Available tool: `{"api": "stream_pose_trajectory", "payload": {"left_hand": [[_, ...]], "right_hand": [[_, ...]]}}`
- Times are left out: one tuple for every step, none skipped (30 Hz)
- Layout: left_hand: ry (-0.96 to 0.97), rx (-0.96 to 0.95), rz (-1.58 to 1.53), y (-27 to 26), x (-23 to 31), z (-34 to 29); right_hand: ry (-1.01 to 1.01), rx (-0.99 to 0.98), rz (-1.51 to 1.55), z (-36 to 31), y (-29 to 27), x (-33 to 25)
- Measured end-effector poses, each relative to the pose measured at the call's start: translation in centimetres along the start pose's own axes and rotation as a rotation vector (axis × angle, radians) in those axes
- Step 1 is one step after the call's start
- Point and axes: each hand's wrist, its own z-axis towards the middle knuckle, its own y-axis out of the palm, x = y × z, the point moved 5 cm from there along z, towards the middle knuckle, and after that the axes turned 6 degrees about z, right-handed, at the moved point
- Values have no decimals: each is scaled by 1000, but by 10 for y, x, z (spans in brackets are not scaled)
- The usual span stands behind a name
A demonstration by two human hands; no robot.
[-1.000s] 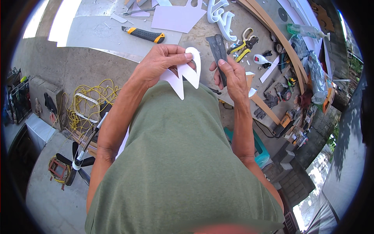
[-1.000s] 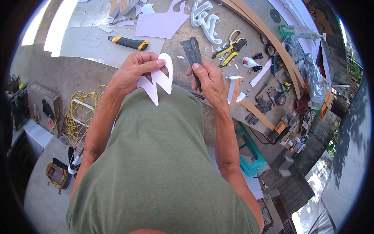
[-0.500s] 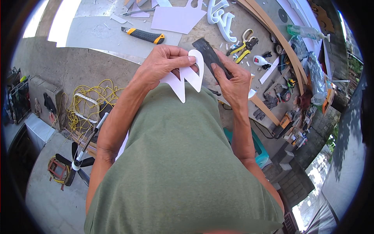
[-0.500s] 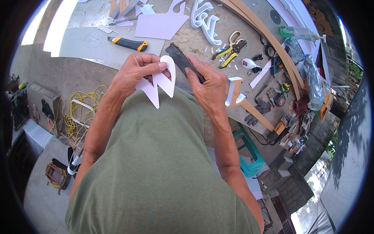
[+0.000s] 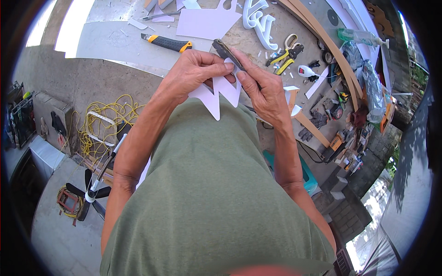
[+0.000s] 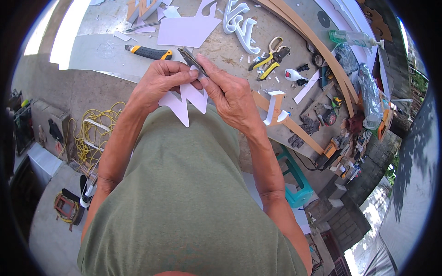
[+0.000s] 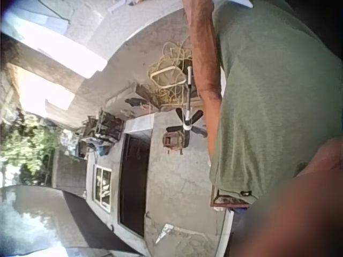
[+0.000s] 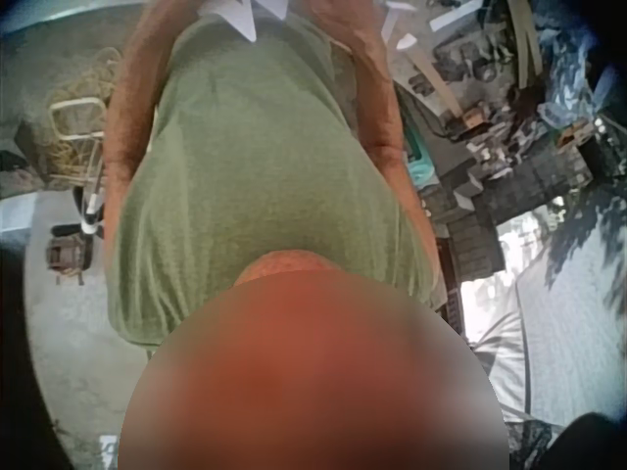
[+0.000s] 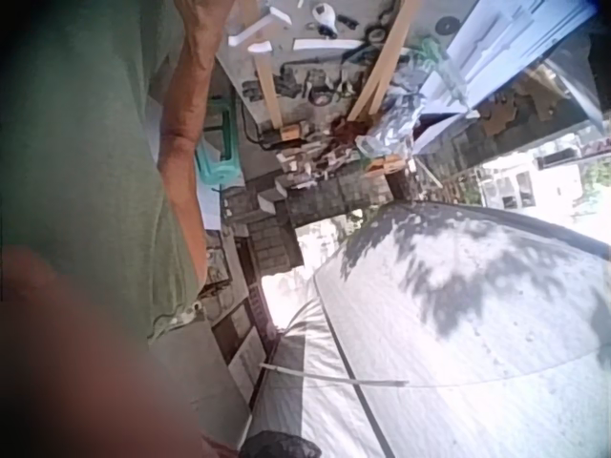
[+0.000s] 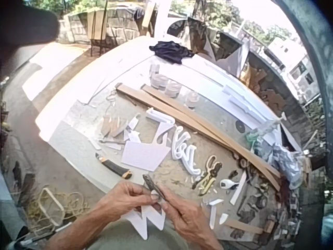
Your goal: The person is finishing white foam-board or plastic letters for a sign, including sanding edges, applying adhesive, and arranging them on a table.
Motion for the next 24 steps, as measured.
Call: {"api": "stream_pose_trajectory", "payload": {"left_hand": [[7, 1, -1, 0, 0, 0], [15, 3, -1, -1, 0, 0], [15, 4, -1, -1, -1, 0], [18, 17, -10, -1, -2, -1], [23, 29, -21, -1, -3, -1], [23, 30, -21, -3, -4, -1], [6, 22, -45, -5, -5, -1], [-13, 13, -68, -5, -7, -2], [-15, 11, -67, -5, -7, -2], [-13, -4, -71, -3, -6, -3], [-13, -19, -75, -1, -5, -4], [-15, -23, -72, 0, -7, -4], [12, -11, -97, 1, -10, -2], [44, 3, -122, -1, -8, 1], [47, 2, -119, -1, -6, 0], [39, 9, -100, 0, -3, -2], [29, 16, -83, 1, -3, -4], [30, 17, -81, -1, -4, -4], [19, 13, -71, -2, -6, -3], [5, 4, -62, 0, -8, -4], [2, -1, -62, 2, -8, -4], [27, -5, -47, 4, -4, -6], [56, -7, -32, 5, -1, -6], [57, -8, -31, 4, 0, -6]], "right_hand": [[1, -1, 1, 0, 1, -2], [29, 1, -18, -1, 1, -3], [57, 2, -38, -3, 2, -4], [57, 2, -37, -5, 4, -3], [-17, 38, -53, -9, 4, -4], [-91, 75, -69, -13, 4, -5], [-91, 75, -69, -16, 4, -4], [-74, 74, -74, -21, 5, -3], [-57, 73, -79, -23, 6, -2], [-55, 77, -79, -19, 5, -2], [-21, 61, -63, -13, 5, -3], [12, 46, -48, -10, 4, -4], [13, 51, -47, -11, 4, -7], [34, 52, -27, -9, 3, -9], [54, 52, -8, -8, 3, -10], [49, 55, -8, -11, 3, -7], [-3, 77, -16, -17, 3, -5], [-55, 99, -24, -20, 2, -4], [-57, 100, -23, -19, 1, -3], [40, 52, 0, -15, -1, -6], [136, 4, 23, -13, -1, -4], [140, 7, 23, -10, 0, -2], [44, 26, 27, -3, 2, -4], [-53, 43, 31, 1, 2, -8]]}}
